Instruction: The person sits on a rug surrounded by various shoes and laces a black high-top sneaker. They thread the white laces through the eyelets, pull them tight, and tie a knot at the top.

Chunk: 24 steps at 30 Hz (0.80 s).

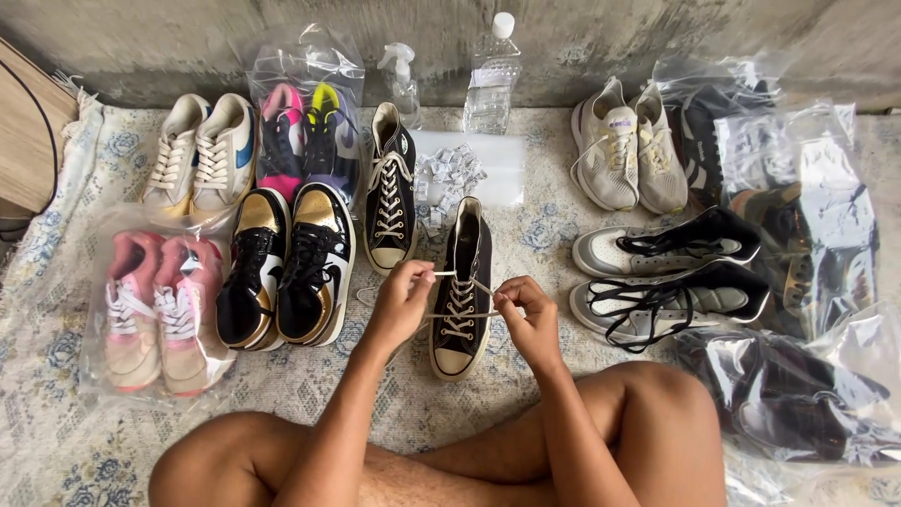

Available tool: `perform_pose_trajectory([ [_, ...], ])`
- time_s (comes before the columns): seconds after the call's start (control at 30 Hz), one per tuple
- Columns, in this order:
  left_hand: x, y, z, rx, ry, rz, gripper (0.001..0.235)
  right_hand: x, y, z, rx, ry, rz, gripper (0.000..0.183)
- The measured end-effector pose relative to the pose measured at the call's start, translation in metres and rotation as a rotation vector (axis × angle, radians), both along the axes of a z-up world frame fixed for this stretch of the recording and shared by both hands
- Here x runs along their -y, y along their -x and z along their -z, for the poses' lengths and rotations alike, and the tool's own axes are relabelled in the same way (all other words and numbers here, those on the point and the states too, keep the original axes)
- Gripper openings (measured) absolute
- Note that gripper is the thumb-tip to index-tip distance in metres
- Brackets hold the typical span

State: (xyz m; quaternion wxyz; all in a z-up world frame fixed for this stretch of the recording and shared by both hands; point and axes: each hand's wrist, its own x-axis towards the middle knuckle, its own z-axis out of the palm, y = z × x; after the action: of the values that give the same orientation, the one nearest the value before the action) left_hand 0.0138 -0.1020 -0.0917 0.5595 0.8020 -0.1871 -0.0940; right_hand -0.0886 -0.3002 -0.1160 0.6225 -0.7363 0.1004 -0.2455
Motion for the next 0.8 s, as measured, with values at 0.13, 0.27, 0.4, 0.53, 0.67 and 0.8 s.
perform_pose_trajectory([
  [0.13,-0.01,-0.003,0.014,-0.067,0.053,-0.052,0.021,0.008,0.0,0.006,0.033,-0.075,0.029,0.022],
  [0.27,-0.017,0.0,0.014,-0.237,0.107,-0.124,0.024,0.007,0.005,-0.002,-0.109,-0.168,0.143,0.026],
  [0.4,-0.02,0.014,-0.02,-0.267,0.228,-0.167,0.02,0.021,0.013,0.039,-0.543,0.072,-0.017,0.024],
  [0.53,-0.023,0.024,-0.034,-0.24,0.281,-0.21,0.019,0.017,0.016,0.04,-0.58,0.213,-0.211,0.026],
  [0.67,-0.034,0.035,-0.052,-0.244,0.322,-0.216,0.02,0.015,0.021,0.036,-0.587,0.328,-0.213,0.028],
  [0.8,-0.044,0.027,-0.035,-0.213,0.361,-0.208,0.02,0.011,0.037,0.026,-0.637,0.393,-0.238,0.031],
])
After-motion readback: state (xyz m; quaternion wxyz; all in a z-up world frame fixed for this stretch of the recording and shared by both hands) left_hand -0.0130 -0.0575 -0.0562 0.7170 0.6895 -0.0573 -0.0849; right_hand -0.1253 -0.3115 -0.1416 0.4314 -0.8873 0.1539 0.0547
